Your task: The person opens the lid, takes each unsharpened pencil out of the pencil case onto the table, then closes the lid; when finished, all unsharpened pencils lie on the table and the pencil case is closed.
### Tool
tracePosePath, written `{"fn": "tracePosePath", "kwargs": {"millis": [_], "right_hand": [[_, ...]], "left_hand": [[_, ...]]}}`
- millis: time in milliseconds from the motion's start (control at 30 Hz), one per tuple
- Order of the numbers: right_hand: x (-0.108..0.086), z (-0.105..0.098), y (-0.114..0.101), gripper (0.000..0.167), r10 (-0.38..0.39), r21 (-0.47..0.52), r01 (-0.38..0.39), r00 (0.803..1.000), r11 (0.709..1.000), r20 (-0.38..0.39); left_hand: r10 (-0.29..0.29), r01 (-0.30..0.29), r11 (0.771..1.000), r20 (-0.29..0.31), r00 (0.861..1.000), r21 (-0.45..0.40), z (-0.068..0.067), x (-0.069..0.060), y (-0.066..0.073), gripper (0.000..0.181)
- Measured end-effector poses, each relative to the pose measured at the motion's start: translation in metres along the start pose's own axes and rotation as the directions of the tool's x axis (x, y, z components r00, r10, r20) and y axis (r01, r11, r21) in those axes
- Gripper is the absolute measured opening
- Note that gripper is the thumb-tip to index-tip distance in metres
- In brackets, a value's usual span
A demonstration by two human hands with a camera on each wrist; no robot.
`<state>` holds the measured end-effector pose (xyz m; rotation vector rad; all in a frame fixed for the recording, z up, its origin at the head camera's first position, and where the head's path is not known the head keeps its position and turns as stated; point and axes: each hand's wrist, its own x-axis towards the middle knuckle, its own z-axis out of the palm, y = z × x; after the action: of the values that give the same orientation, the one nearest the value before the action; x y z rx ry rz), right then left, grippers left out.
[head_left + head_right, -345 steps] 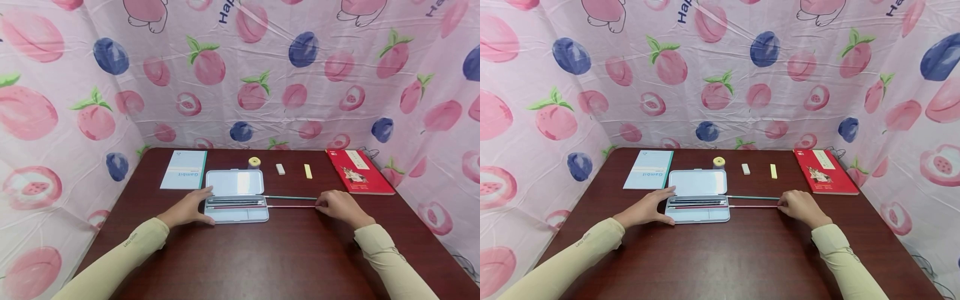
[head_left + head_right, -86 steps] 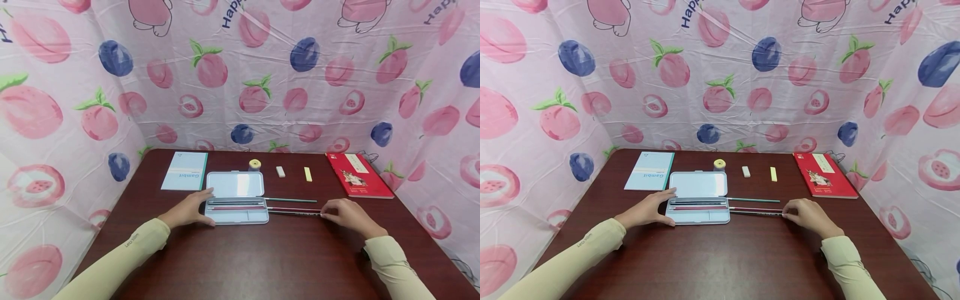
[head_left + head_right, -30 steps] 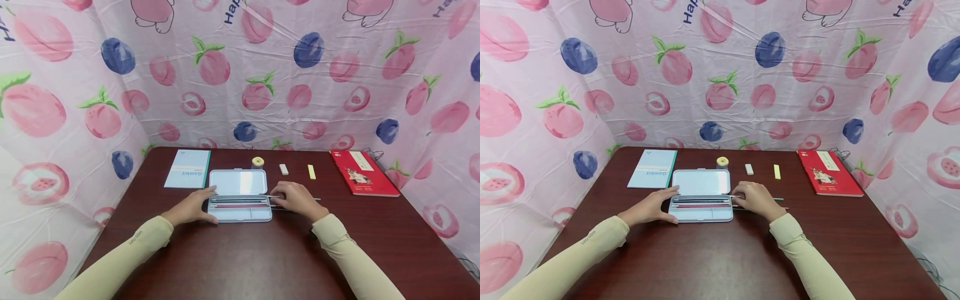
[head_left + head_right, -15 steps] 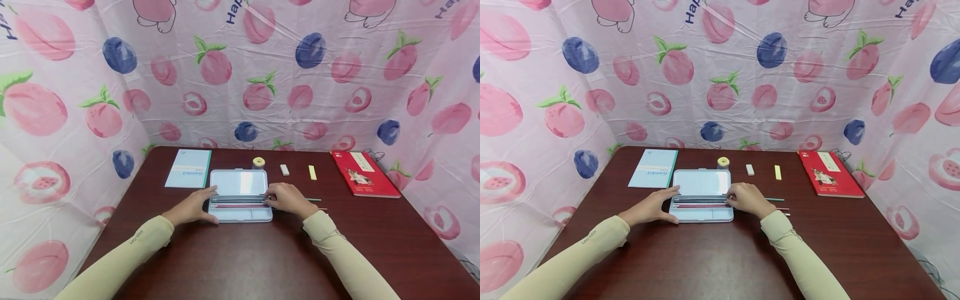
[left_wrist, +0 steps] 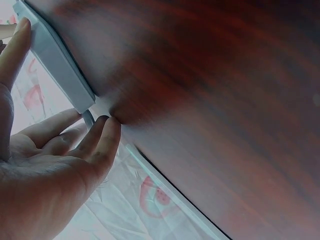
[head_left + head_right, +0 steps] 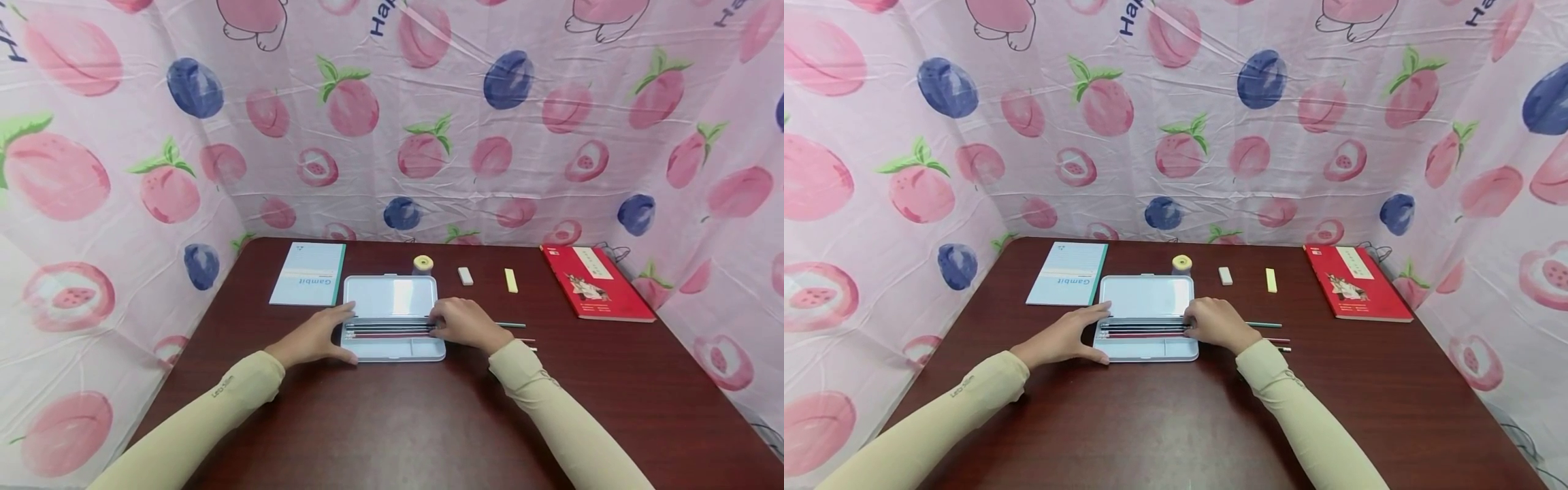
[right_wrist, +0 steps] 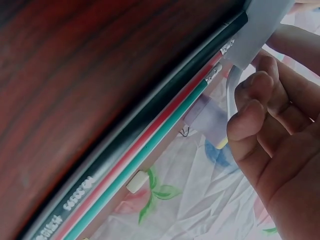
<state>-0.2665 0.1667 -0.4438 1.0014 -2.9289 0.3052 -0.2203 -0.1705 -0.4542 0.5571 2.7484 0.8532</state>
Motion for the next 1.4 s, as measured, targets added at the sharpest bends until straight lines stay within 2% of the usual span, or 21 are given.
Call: {"fn": "tracePosePath", "kwargs": {"millis": [567, 833, 1400], "right_hand": [[0.0023, 0.0023, -0.0059, 0.010, -0.031, -0.085, 0.027, 0.999, 0.996, -0.044], [0.0012, 0.0049, -0.0053, 0.007, -0.078, -0.129, 0.068, 0.994, 0.989, -0.078], [-0.0055, 0.0044, -0.0023, 0.010, -0.080, -0.114, 0.068, 0.992, 0.991, -0.101]], "left_hand": [[0.011, -0.011, 1.000, 0.003, 1.000, 0.008, -0.0003, 0.0020, -0.0015, 0.103], [0.012, -0.012, 1.000, -0.001, 1.000, 0.008, -0.0003, 0.0014, -0.0015, 0.102], [0.007, -0.007, 1.000, -0.004, 1.000, 0.001, 0.0001, 0.0026, -0.0022, 0.103]]}}
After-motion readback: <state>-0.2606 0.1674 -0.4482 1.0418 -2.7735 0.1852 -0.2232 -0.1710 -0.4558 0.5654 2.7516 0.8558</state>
